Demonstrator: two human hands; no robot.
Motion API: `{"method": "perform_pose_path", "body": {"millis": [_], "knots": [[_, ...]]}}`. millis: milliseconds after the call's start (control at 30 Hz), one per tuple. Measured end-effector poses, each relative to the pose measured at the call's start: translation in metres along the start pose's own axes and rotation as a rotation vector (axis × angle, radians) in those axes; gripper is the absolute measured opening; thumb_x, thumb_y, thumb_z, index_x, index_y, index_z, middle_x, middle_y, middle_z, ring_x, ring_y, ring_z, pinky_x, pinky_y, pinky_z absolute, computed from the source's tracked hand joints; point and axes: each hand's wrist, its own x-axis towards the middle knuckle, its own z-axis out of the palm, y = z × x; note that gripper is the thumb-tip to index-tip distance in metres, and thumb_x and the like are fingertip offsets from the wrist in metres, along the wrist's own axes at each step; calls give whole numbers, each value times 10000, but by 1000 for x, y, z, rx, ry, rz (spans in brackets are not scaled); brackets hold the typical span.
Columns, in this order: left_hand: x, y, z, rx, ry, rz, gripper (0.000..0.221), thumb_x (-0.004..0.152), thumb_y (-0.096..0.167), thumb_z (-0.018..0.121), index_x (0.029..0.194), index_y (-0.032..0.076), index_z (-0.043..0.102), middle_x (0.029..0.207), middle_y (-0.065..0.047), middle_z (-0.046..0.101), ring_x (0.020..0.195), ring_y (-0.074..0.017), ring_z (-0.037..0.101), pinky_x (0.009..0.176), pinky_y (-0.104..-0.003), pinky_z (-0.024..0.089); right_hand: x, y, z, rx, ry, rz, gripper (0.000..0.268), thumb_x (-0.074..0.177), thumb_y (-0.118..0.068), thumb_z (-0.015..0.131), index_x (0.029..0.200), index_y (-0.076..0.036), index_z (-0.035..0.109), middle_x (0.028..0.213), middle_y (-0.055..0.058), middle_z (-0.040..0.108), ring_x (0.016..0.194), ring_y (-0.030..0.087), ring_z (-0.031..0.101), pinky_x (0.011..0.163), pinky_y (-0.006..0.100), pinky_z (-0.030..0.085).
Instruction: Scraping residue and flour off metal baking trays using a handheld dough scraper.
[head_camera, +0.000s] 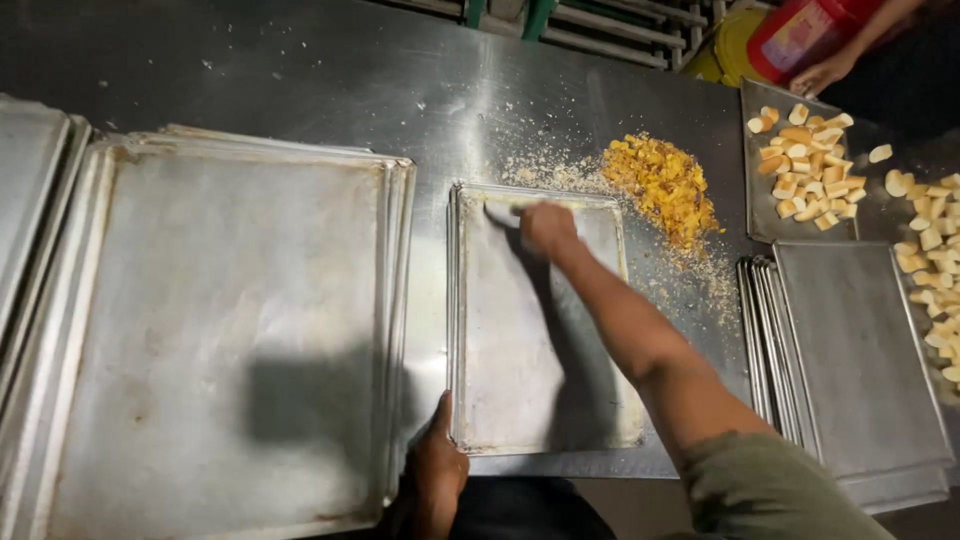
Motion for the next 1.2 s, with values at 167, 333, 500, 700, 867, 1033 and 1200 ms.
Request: {"method": "perform_pose_path", "body": {"millis": [167, 333, 500, 700, 867, 1033, 1200], "knots": [[-14, 13, -8, 72, -102, -166, 849, 896, -35, 559, 1614, 362, 346, 994, -253, 729, 729, -338, 697, 687, -452, 549, -63, -6, 3, 43, -23, 9, 352, 839, -323, 647, 1150, -226, 780, 929, 141, 762, 817, 331, 720, 714, 467, 568], [-1, -8, 8, -13, 86, 105, 975, 702, -116, 641, 1545, 312, 401, 782, -167, 680, 547, -228, 607, 551, -390, 526, -153, 2, 43, 151, 134, -144, 419, 912, -136, 572, 1295, -220, 718, 1054, 176, 750, 819, 361, 733, 641, 508, 571], [-4, 25, -8, -37, -59, -210, 943, 803, -148, 568, 1581, 361, 410, 643, -144, 631, 543, -199, 546, 556, -391, 504, -23, 74, -10, 66, -50, 33, 424, 817, -173, 622, 1218, -248, 739, 984, 165, 755, 887, 363, 731, 756, 481, 585], [0, 13, 4, -21, -9, -160, 937, 796, -134, 622, 1576, 344, 418, 603, -126, 603, 534, -178, 569, 589, -365, 528, -47, 32, 47, 83, 91, 63, 205, 868, -180, 579, 923, -103, 761, 892, 186, 747, 827, 367, 727, 708, 495, 567], [-7, 16, -3, -39, -81, -251, 909, 831, -102, 622, 1575, 369, 395, 642, -86, 689, 581, -154, 671, 650, -339, 575, -198, -111, 96, -300, 490, -22, 247, 899, -193, 602, 954, 13, 726, 822, 209, 682, 623, 269, 613, 464, 459, 443], [-4, 26, -11, 28, -105, -173, 986, 807, -98, 620, 1610, 394, 326, 723, -126, 726, 655, -192, 707, 699, -329, 578, -194, -81, 89, 187, 52, 215, 270, 887, -181, 594, 984, 25, 739, 869, 237, 733, 731, 355, 703, 568, 496, 529], [-30, 57, -28, 225, -137, -158, 994, 804, -4, 674, 1621, 396, 273, 811, -108, 753, 726, -235, 729, 712, -385, 585, -143, 17, 35, 241, 43, 454, 181, 812, -160, 636, 900, -105, 784, 914, 162, 764, 833, 320, 754, 671, 455, 590]]}}
